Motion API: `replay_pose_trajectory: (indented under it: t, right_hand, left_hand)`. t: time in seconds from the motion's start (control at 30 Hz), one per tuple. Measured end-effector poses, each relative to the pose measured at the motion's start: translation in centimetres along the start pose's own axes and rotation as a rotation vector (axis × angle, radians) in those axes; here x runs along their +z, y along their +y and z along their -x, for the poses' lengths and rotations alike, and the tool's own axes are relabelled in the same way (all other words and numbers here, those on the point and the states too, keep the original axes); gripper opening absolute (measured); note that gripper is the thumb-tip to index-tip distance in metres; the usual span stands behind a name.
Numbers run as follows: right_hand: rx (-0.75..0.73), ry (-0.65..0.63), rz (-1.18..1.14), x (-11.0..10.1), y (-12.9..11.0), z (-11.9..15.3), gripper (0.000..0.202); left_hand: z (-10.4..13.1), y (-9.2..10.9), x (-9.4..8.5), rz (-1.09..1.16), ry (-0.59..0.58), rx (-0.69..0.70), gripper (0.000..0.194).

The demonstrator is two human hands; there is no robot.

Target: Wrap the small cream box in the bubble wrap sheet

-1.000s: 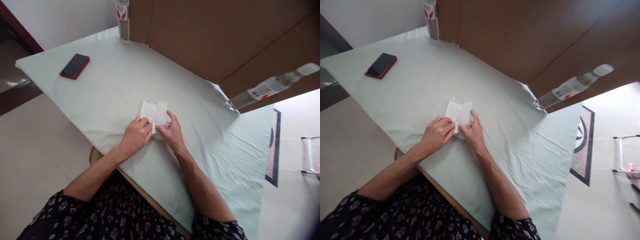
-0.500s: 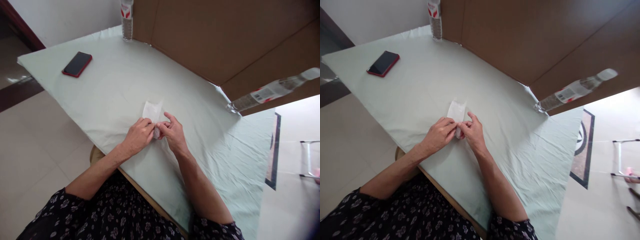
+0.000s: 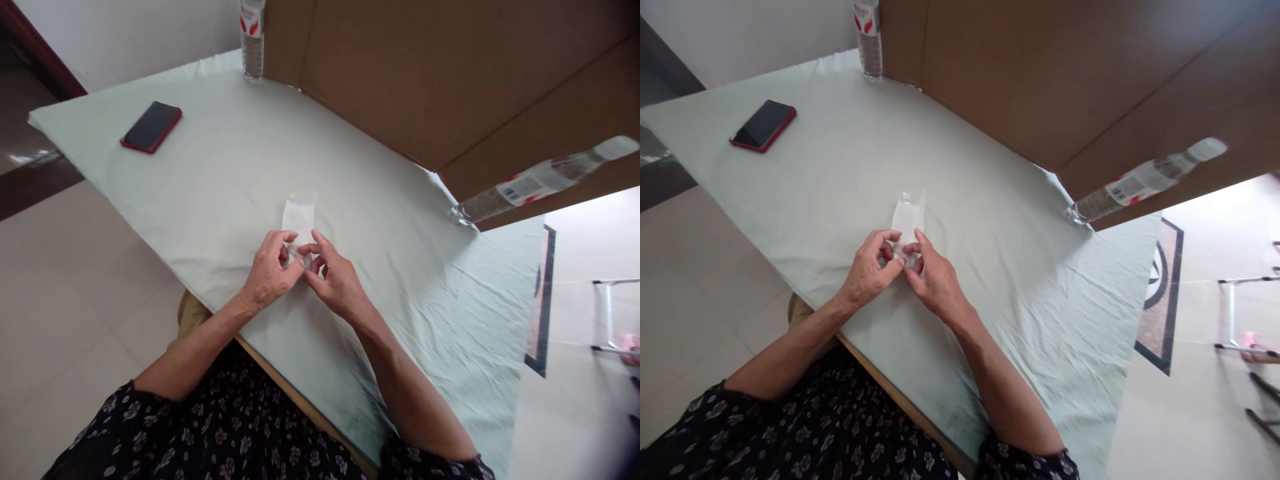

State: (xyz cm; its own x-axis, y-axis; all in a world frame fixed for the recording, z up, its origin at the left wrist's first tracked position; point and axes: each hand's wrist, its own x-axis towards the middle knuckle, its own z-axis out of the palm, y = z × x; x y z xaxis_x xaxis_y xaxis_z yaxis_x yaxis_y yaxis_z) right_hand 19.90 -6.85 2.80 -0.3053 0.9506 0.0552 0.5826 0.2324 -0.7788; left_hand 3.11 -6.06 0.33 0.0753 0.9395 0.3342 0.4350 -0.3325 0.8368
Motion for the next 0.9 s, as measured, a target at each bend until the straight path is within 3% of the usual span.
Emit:
replay_pose_trajectory:
  t: [0.2, 0.37, 0.47, 0.53, 0.6, 0.8, 0.9]
  right_hand:
    - [-0.048, -0.009, 0.218, 0.2, -0.4, 0.0, 0.076]
    - [-0.06, -0.08, 0.009, -1.3, 0.1, -0.5, 0.071]
    - [0.016, 0.08, -0.132, -1.7, 1.1, -0.9, 0.056]
    - [0.039, 0.227, -0.113, -1.5, 1.8, -1.3, 0.047]
    - [0.011, 0.276, -0.058, -1.2, 2.4, -1.8, 0.046]
    - [-0.094, 0.16, 0.076, -0.3, 3.6, -3.3, 0.051]
    - [-0.097, 0.137, 0.1, -0.2, 3.9, -3.7, 0.05]
  left_hand:
    - [-0.3, 0.5, 0.4, -0.073, 0.023, -0.024, 0.02]
    - [-0.4, 0.5, 0.6, -0.119, 0.002, -0.007, 0.017]
    - [-0.4, 0.4, 0.7, -0.133, -0.008, 0.003, 0.016]
    - [-0.4, 0.3, 0.7, -0.143, -0.016, 0.015, 0.017]
    - [-0.4, 0.3, 0.7, -0.158, -0.022, 0.024, 0.019]
    - [-0.7, 0.3, 0.1, -0.283, -0.08, 0.175, 0.037]
    - [-1.1, 0.1, -0.1, -0.355, -0.142, 0.281, 0.034]
